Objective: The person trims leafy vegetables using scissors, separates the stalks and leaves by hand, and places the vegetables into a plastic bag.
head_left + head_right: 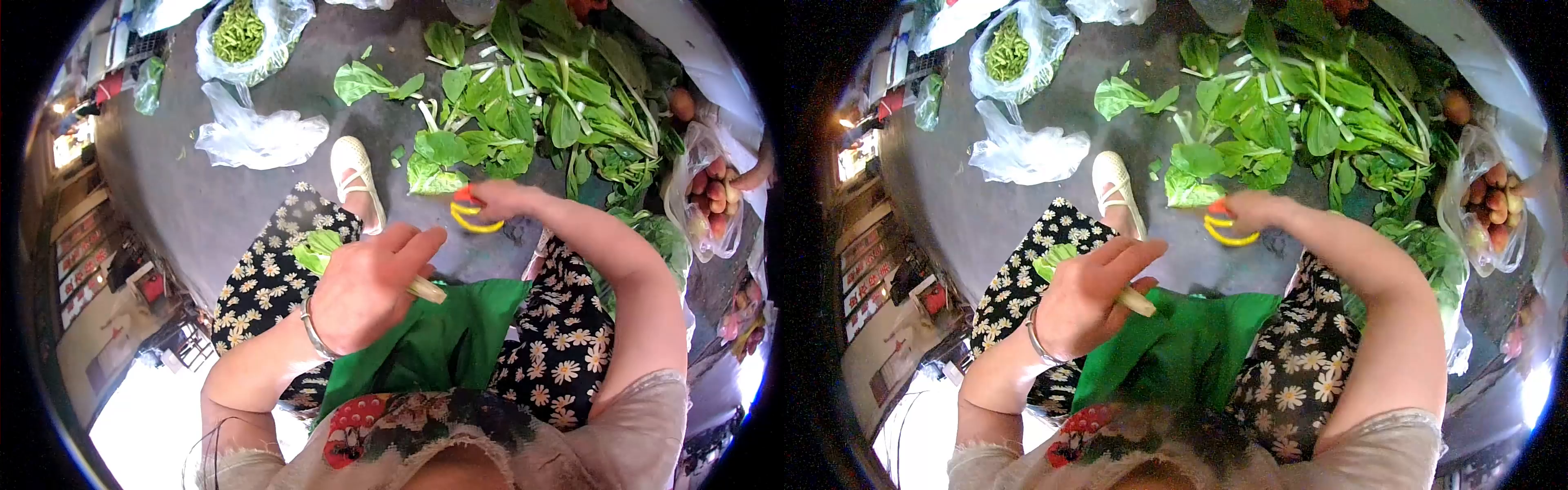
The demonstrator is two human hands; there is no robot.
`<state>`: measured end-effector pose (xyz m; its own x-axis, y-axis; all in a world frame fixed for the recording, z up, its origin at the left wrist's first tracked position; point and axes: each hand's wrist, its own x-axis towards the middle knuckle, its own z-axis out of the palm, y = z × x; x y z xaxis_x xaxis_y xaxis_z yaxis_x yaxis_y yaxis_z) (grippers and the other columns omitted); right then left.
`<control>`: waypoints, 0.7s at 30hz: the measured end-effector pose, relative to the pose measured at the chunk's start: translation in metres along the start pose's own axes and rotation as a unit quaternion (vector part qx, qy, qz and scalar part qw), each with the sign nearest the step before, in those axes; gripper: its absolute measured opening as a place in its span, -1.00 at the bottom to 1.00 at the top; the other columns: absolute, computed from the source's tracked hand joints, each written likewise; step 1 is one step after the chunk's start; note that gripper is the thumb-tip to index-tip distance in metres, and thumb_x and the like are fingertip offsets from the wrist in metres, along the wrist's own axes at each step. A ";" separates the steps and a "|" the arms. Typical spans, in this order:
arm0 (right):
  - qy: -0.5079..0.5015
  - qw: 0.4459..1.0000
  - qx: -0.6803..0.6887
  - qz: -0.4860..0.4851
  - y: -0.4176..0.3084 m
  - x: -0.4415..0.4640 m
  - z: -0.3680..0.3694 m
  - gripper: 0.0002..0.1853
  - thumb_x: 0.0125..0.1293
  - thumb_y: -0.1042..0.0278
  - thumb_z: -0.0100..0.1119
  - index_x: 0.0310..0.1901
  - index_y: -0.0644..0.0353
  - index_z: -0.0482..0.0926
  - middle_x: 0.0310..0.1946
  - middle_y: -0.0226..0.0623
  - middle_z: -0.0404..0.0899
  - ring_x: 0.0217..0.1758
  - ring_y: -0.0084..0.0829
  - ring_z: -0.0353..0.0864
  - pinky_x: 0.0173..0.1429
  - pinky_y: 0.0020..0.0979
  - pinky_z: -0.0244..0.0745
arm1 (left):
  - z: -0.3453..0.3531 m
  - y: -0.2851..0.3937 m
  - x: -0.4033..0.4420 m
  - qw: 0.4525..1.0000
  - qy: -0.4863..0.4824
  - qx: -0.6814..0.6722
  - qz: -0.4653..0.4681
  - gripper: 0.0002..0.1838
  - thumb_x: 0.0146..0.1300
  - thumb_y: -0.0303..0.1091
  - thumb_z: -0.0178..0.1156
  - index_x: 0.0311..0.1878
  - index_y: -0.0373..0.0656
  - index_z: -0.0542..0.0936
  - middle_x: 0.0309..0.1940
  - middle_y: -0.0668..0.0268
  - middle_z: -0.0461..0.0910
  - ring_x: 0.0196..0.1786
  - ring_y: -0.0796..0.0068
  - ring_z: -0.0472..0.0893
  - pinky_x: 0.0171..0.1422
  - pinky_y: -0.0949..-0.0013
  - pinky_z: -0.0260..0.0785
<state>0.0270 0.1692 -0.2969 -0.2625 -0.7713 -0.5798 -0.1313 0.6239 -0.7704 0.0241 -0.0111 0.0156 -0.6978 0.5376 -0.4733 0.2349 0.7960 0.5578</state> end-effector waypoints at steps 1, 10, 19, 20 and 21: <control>-0.032 0.999 0.001 0.001 0.002 0.009 0.015 -0.51 0.08 0.12 0.34 0.05 0.12 0.56 -0.17 -0.08 0.67 -0.09 -0.06 0.65 -0.03 -0.18 0.52 | 0.000 0.000 -0.001 1.000 0.000 0.003 0.002 -0.56 0.15 -0.50 0.32 0.13 -0.18 0.53 -0.19 0.12 0.59 -0.26 0.02 0.64 -0.26 0.16 0.50; 0.142 0.945 0.277 0.101 0.038 0.027 -0.001 -0.70 0.12 0.22 0.39 -0.22 0.27 0.66 -0.39 -0.30 0.65 -0.34 -0.40 0.62 -0.23 -0.34 0.50 | 0.000 0.003 0.001 0.999 -0.029 0.013 0.010 -0.54 0.11 -0.51 0.34 0.12 -0.22 0.51 -0.19 0.12 0.59 -0.26 0.02 0.64 -0.27 0.16 0.50; 0.335 0.748 0.567 0.086 0.075 -0.027 -0.033 -0.77 0.37 0.34 0.17 -0.08 0.34 0.59 -0.45 -0.29 0.62 -0.51 -0.51 0.55 -0.44 -0.49 0.43 | 0.007 0.010 0.002 0.999 -0.037 0.015 0.025 -0.53 0.11 -0.50 0.33 0.14 -0.23 0.50 -0.17 0.09 0.59 -0.26 0.00 0.64 -0.26 0.15 0.51; 0.363 0.745 0.551 0.099 0.075 -0.044 -0.039 -0.75 0.39 0.32 0.17 -0.04 0.33 0.58 -0.41 -0.31 0.62 -0.47 -0.52 0.55 -0.40 -0.50 0.45 | 0.007 0.011 0.001 0.999 -0.039 0.015 0.028 -0.52 0.11 -0.50 0.33 0.14 -0.23 0.49 -0.17 0.09 0.59 -0.26 0.00 0.64 -0.26 0.15 0.51; 0.395 0.713 0.574 0.078 0.098 -0.045 -0.035 -0.74 0.39 0.31 0.16 -0.02 0.31 0.59 -0.39 -0.34 0.62 -0.46 -0.54 0.54 -0.37 -0.50 0.45 | 0.008 0.011 0.001 0.999 -0.040 0.015 0.028 -0.52 0.11 -0.50 0.33 0.14 -0.23 0.49 -0.17 0.09 0.59 -0.26 0.00 0.64 -0.26 0.15 0.51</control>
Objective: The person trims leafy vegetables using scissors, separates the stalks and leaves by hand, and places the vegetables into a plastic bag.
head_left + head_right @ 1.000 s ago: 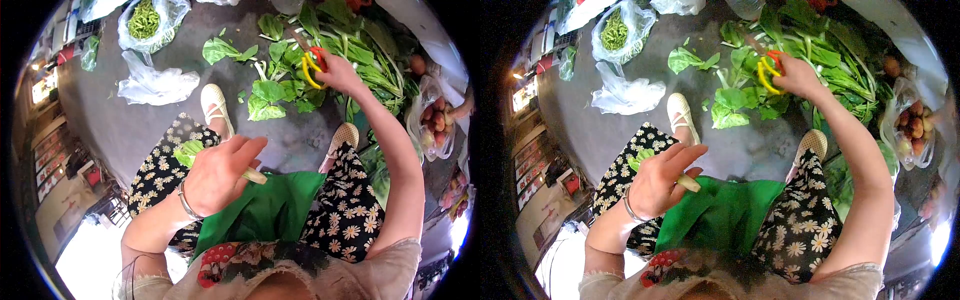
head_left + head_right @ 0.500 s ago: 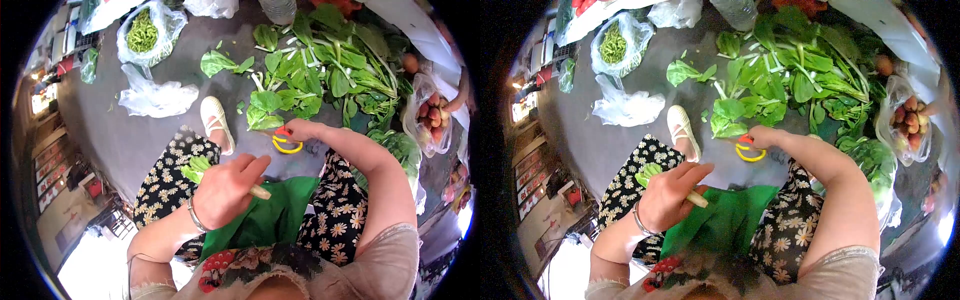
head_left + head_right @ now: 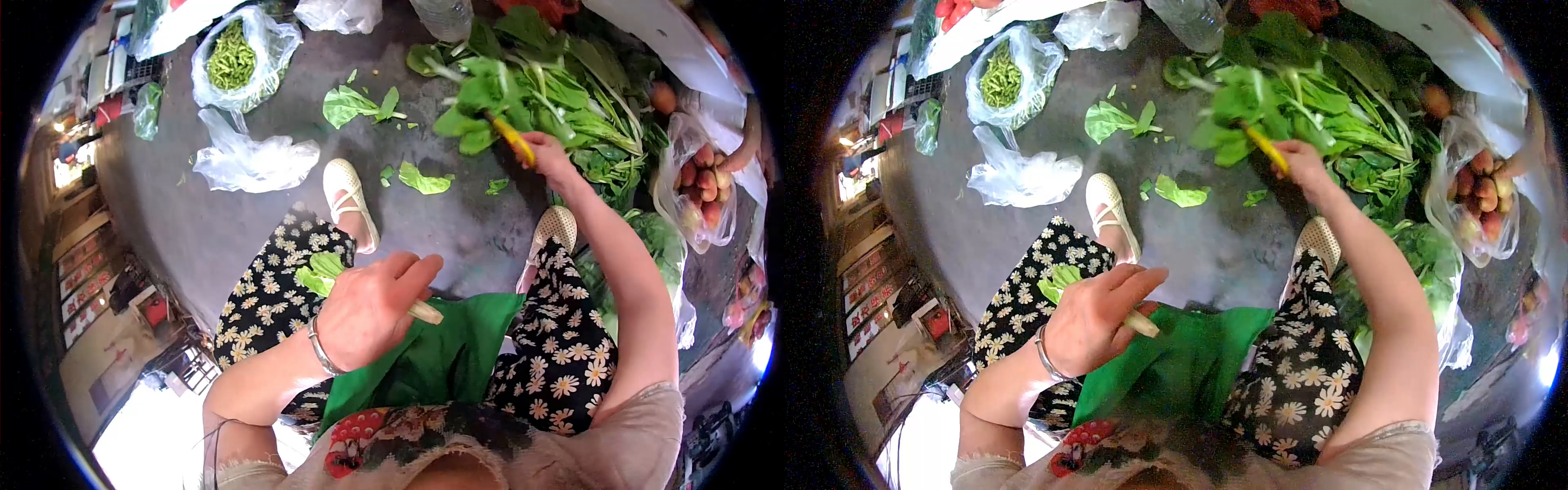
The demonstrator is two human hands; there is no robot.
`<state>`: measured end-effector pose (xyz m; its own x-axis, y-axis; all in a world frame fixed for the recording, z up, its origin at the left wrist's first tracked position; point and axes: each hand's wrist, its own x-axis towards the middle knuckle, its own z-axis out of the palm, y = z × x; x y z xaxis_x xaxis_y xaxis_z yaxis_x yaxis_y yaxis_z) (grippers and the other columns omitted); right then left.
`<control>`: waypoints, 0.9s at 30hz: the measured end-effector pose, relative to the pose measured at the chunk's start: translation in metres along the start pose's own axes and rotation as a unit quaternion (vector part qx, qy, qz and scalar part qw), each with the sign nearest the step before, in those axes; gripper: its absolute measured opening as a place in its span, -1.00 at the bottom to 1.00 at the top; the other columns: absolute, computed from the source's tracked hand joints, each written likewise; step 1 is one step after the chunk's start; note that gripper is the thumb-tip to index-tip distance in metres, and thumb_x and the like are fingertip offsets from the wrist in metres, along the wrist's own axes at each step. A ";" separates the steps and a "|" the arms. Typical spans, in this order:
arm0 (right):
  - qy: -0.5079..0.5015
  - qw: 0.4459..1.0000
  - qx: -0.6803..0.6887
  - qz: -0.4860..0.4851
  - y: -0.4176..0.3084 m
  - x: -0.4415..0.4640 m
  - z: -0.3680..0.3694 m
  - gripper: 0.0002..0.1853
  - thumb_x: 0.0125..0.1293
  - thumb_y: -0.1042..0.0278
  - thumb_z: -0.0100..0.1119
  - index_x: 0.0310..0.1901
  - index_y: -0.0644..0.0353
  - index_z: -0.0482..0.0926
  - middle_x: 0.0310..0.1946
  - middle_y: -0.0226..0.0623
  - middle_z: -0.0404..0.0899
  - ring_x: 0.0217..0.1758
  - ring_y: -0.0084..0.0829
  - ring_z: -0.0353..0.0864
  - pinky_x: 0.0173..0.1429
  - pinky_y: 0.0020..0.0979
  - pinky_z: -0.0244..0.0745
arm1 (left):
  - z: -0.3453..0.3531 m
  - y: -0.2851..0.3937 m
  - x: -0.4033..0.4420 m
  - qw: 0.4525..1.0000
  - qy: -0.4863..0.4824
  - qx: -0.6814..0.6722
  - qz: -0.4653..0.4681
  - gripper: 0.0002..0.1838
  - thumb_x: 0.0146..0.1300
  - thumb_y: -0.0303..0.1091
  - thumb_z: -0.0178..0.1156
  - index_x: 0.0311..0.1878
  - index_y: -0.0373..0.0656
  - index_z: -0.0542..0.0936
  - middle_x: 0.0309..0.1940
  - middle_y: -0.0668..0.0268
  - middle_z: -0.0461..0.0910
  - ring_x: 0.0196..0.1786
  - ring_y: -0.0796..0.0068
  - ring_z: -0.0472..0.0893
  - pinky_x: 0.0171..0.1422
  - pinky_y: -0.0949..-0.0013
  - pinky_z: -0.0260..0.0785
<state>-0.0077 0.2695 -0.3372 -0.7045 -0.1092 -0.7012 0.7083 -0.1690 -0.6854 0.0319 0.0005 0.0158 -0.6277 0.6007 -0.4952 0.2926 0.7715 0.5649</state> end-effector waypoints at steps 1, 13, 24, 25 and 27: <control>0.024 0.999 0.028 -0.009 -0.007 -0.004 -0.011 -0.73 0.39 0.31 0.15 0.01 0.29 0.59 -0.39 -0.35 0.62 -0.46 -0.56 0.53 -0.35 -0.52 0.45 | 0.001 0.001 0.000 1.000 -0.004 0.003 0.000 -0.52 0.11 -0.50 0.32 0.15 -0.23 0.49 -0.16 0.09 0.59 -0.26 0.00 0.64 -0.27 0.15 0.51; -0.106 0.992 0.010 0.061 -0.020 -0.040 0.049 -0.67 0.32 0.09 0.28 -0.08 0.14 0.52 -0.52 -0.53 0.47 -0.57 -0.68 0.44 -0.60 -0.62 0.23 | -0.005 -0.003 -0.014 0.999 -0.050 -0.021 0.005 -0.33 -0.11 -0.62 0.30 0.20 -0.22 0.46 -0.09 0.08 0.58 -0.18 0.04 0.66 -0.20 0.20 0.55; -0.214 0.892 -0.396 -0.037 -0.044 0.072 0.228 -0.75 0.22 0.37 0.17 -0.12 0.32 0.63 -0.41 -0.36 0.64 -0.40 -0.51 0.61 -0.31 -0.40 0.49 | 0.002 -0.007 -0.020 0.997 -0.006 0.035 0.067 -0.39 -0.04 -0.42 0.24 0.19 -0.20 0.42 -0.24 0.22 0.46 -0.36 0.28 0.59 -0.30 0.31 0.47; -0.204 0.904 -0.376 -0.012 -0.042 0.080 0.229 -0.75 0.23 0.39 0.15 -0.11 0.32 0.62 -0.39 -0.35 0.65 -0.39 -0.50 0.61 -0.31 -0.40 0.49 | -0.001 -0.005 -0.021 0.998 -0.008 0.032 0.060 -0.39 -0.04 -0.41 0.24 0.19 -0.20 0.42 -0.23 0.22 0.46 -0.35 0.28 0.59 -0.29 0.31 0.47; -0.160 0.944 -0.290 -0.010 -0.031 0.090 0.213 -0.77 0.25 0.38 0.16 -0.12 0.30 0.62 -0.37 -0.36 0.64 -0.40 -0.49 0.61 -0.32 -0.40 0.49 | -0.012 -0.004 -0.021 0.998 -0.022 0.014 0.052 -0.39 -0.01 -0.38 0.25 0.20 -0.20 0.41 -0.19 0.20 0.46 -0.31 0.27 0.59 -0.23 0.29 0.47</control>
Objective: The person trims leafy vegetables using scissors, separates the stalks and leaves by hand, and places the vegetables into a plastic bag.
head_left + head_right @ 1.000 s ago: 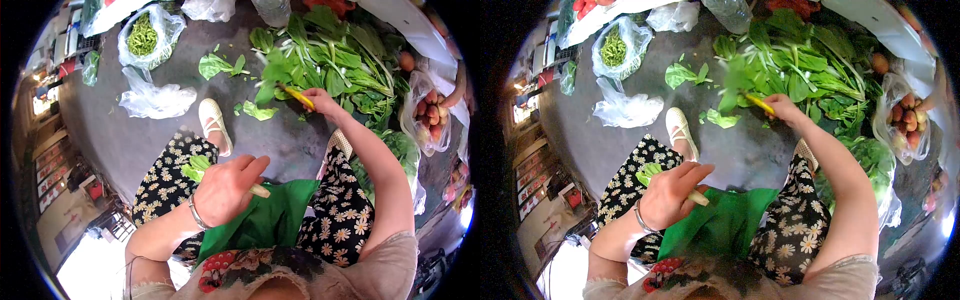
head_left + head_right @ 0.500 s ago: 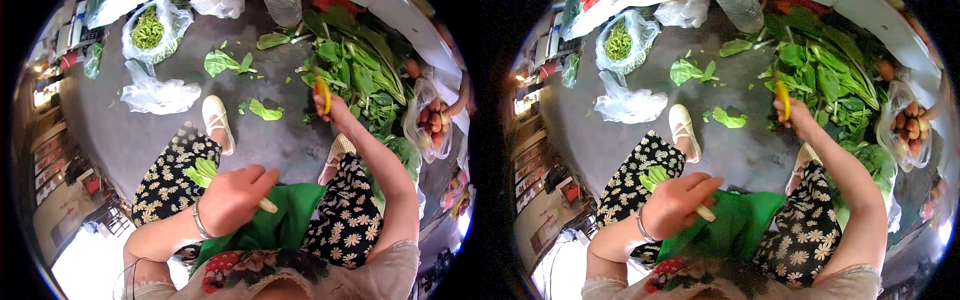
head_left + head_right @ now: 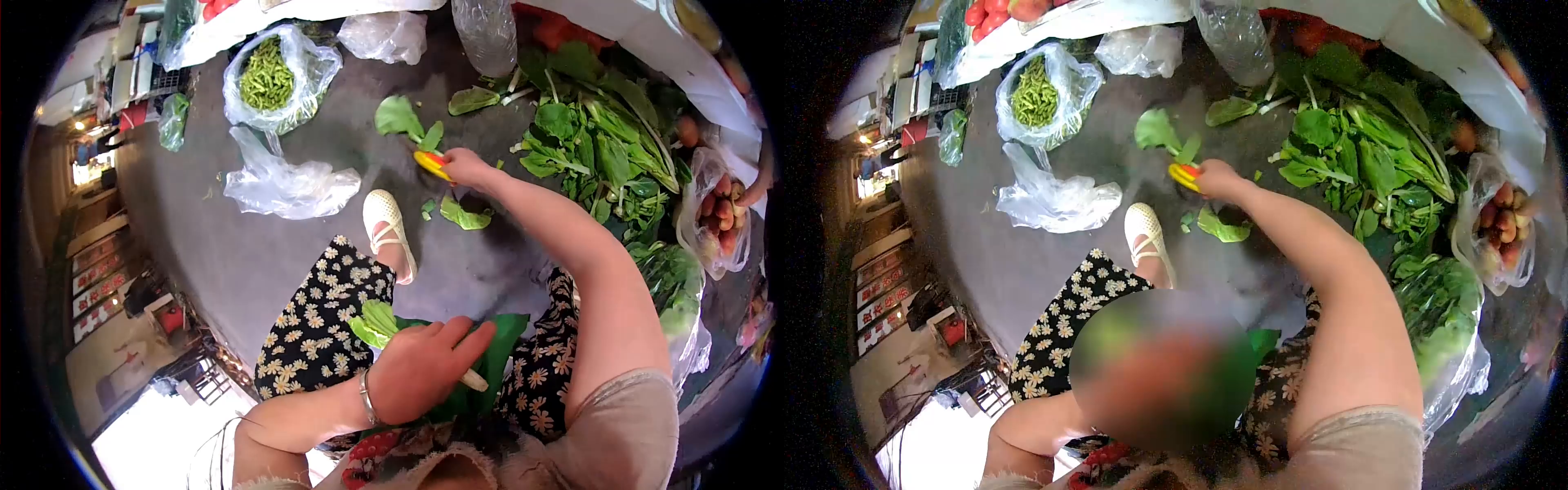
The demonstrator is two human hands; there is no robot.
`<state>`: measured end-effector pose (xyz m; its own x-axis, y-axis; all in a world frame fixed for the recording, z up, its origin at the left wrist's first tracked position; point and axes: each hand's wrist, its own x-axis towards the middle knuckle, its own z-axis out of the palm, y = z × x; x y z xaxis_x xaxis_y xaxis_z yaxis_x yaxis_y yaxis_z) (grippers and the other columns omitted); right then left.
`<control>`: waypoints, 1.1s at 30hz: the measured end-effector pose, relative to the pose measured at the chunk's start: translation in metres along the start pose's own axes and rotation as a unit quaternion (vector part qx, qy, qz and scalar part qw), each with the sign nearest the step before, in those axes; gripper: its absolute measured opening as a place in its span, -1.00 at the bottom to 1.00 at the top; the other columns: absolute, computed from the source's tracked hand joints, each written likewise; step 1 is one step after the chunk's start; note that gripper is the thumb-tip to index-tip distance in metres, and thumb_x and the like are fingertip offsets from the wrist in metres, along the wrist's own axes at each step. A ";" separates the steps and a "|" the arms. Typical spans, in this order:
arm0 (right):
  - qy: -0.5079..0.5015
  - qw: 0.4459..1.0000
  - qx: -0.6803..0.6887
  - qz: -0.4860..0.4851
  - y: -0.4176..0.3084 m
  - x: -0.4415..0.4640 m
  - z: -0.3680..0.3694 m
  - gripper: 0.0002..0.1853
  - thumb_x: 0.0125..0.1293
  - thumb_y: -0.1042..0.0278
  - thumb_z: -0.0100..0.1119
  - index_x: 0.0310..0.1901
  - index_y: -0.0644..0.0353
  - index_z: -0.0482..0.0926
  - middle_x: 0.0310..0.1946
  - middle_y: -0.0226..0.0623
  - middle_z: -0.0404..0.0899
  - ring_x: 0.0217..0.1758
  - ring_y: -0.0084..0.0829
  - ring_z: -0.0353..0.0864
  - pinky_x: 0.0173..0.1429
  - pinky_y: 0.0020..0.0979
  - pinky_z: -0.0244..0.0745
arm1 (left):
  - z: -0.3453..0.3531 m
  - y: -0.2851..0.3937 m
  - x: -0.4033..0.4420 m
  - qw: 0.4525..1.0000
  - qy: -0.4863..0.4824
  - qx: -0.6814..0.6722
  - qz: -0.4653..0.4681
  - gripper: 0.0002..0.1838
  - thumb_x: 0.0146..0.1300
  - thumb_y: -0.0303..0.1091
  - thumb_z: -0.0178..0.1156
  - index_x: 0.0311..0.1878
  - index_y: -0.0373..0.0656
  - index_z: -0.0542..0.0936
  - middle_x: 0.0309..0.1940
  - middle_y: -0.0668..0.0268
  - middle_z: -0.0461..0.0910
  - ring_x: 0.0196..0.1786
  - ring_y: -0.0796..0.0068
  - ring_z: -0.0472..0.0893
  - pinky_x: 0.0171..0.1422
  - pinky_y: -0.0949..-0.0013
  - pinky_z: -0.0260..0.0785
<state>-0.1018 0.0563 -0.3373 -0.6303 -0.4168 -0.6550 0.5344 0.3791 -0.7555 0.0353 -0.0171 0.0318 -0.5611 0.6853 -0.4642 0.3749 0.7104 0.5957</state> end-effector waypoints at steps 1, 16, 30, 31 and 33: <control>0.043 0.995 0.093 -0.002 0.011 -0.002 -0.009 -0.79 0.26 0.37 0.17 -0.13 0.28 0.62 -0.36 -0.37 0.64 -0.40 -0.48 0.60 -0.33 -0.41 0.49 | -0.001 -0.002 0.000 1.000 0.004 0.000 0.002 -0.39 -0.01 -0.38 0.25 0.20 -0.20 0.41 -0.19 0.20 0.46 -0.31 0.27 0.59 -0.23 0.29 0.47; 0.237 0.855 0.438 -0.146 0.075 -0.183 -0.138 -0.79 0.41 0.29 0.17 -0.02 0.11 0.44 -0.35 -0.52 0.48 -0.36 -0.64 0.50 -0.42 -0.61 0.34 | 0.037 -0.006 -0.004 0.996 0.039 -0.003 0.084 -0.41 -0.04 -0.39 0.30 0.14 -0.22 0.43 -0.27 0.20 0.47 -0.32 0.22 0.57 -0.31 0.24 0.43; -0.195 0.966 -0.170 -0.016 0.116 -0.161 -0.001 -0.71 0.11 0.39 0.21 -0.11 0.22 0.65 -0.35 -0.35 0.66 -0.29 -0.45 0.58 -0.18 -0.36 0.49 | 0.065 -0.006 0.006 0.999 -0.017 0.014 0.043 -0.46 -0.02 -0.36 0.27 0.11 -0.19 0.45 -0.30 0.21 0.47 -0.32 0.22 0.58 -0.33 0.23 0.43; -0.172 0.975 -0.136 0.025 0.113 -0.157 -0.008 -0.73 0.12 0.38 0.22 -0.12 0.22 0.66 -0.35 -0.35 0.65 -0.31 -0.44 0.58 -0.21 -0.35 0.48 | 0.067 -0.008 0.006 0.999 -0.022 -0.009 0.044 -0.46 -0.02 -0.35 0.26 0.11 -0.20 0.45 -0.30 0.21 0.47 -0.32 0.21 0.58 -0.33 0.23 0.43; -0.090 0.995 -0.008 0.039 0.136 -0.143 -0.025 -0.76 0.17 0.34 0.26 -0.12 0.19 0.65 -0.39 -0.40 0.63 -0.38 -0.48 0.57 -0.33 -0.41 0.46 | 0.061 -0.006 0.006 0.999 -0.026 -0.015 0.043 -0.46 -0.01 -0.35 0.25 0.12 -0.21 0.45 -0.29 0.20 0.48 -0.31 0.21 0.58 -0.31 0.23 0.44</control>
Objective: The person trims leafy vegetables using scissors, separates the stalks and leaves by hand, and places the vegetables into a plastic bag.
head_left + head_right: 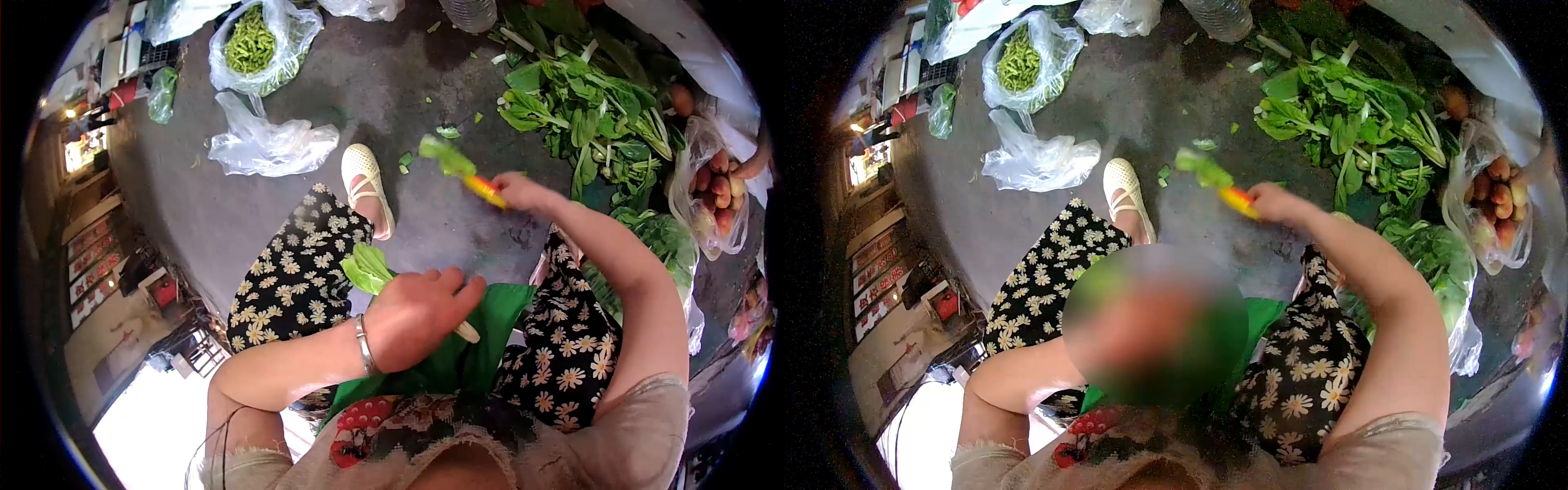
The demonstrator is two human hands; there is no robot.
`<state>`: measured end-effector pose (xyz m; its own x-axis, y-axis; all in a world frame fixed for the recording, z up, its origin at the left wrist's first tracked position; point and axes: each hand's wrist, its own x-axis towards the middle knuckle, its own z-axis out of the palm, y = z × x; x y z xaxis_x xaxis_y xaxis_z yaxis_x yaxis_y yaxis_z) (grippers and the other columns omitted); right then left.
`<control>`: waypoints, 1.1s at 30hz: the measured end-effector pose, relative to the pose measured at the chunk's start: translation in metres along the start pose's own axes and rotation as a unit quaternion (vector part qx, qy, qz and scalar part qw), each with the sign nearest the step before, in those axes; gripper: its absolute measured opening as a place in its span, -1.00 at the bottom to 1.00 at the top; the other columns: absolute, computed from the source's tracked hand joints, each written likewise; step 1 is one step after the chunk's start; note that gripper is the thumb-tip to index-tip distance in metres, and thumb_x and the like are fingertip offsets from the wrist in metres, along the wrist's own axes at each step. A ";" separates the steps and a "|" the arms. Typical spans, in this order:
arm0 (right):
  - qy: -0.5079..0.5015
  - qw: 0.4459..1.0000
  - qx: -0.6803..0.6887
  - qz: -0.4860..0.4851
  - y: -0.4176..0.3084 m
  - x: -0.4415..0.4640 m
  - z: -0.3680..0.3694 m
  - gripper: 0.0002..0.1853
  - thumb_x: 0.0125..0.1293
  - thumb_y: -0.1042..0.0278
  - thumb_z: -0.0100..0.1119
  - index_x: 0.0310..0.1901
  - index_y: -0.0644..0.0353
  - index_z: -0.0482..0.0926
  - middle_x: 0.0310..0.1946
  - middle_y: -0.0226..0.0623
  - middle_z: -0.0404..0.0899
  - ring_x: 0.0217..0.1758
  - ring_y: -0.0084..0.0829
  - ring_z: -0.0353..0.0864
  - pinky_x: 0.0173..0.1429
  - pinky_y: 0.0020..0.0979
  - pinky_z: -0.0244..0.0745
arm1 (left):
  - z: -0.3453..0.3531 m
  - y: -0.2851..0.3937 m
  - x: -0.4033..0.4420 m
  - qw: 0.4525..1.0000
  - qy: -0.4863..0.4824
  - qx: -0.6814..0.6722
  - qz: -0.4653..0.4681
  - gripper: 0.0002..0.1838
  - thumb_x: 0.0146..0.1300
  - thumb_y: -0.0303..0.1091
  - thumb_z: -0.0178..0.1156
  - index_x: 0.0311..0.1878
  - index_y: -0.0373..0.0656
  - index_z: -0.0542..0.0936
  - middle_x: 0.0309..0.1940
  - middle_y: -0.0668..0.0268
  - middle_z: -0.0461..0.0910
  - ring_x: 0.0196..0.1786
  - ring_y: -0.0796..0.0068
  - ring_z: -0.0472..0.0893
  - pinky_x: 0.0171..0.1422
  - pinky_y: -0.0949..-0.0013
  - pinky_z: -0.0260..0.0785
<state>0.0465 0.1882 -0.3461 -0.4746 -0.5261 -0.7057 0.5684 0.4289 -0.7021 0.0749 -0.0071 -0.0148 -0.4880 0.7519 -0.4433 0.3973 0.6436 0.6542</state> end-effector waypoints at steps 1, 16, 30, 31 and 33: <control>-0.016 0.993 0.118 0.021 -0.004 -0.006 -0.021 -0.79 0.24 0.27 0.28 -0.13 0.12 0.62 -0.41 -0.48 0.61 -0.45 -0.59 0.53 -0.42 -0.52 0.39 | -0.010 0.006 0.001 1.000 0.001 0.016 -0.001 -0.45 0.00 -0.35 0.25 0.13 -0.22 0.45 -0.29 0.20 0.48 -0.30 0.21 0.58 -0.30 0.23 0.44; -0.117 0.986 0.094 0.069 0.011 -0.035 0.000 -0.79 0.27 0.42 0.23 -0.07 0.20 0.57 -0.44 -0.51 0.56 -0.43 -0.67 0.51 -0.42 -0.55 0.39 | -0.028 0.015 -0.002 0.997 -0.026 0.067 0.000 -0.44 -0.03 -0.37 0.23 0.13 -0.25 0.46 -0.25 0.19 0.50 -0.24 0.24 0.59 -0.22 0.29 0.46; -0.018 0.995 -0.032 -0.095 0.018 -0.015 0.021 -0.62 0.22 0.31 0.21 0.05 0.25 0.58 -0.15 -0.10 0.68 -0.11 -0.27 0.65 -0.03 -0.30 0.51 | -0.029 0.013 -0.008 0.995 -0.057 0.079 -0.030 -0.35 0.02 -0.24 0.32 0.22 -0.21 0.42 -0.14 0.21 0.51 -0.20 0.27 0.60 -0.18 0.31 0.48; -0.046 0.993 -0.080 -0.078 0.002 -0.010 0.033 -0.62 0.20 0.22 0.21 0.00 0.24 0.61 -0.14 0.00 0.66 -0.09 -0.12 0.66 -0.01 -0.22 0.51 | -0.030 0.013 -0.008 0.995 -0.057 0.072 -0.028 -0.35 0.03 -0.23 0.32 0.22 -0.21 0.42 -0.14 0.21 0.51 -0.19 0.27 0.60 -0.18 0.31 0.48; -0.062 0.983 -0.142 -0.098 -0.019 0.005 0.052 -0.69 0.19 0.25 0.16 -0.10 0.26 0.63 -0.26 0.02 0.67 -0.16 -0.07 0.67 -0.07 -0.16 0.52 | -0.029 0.010 -0.009 0.995 -0.059 0.073 -0.030 -0.35 0.03 -0.24 0.32 0.23 -0.21 0.41 -0.13 0.20 0.51 -0.19 0.25 0.60 -0.18 0.30 0.48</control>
<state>0.0687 0.1390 -0.3311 -0.4602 -0.6979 -0.5488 0.2544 0.4886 -0.8346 0.0602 -0.0111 0.0137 -0.4233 0.7180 -0.5525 0.4834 0.6948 0.5326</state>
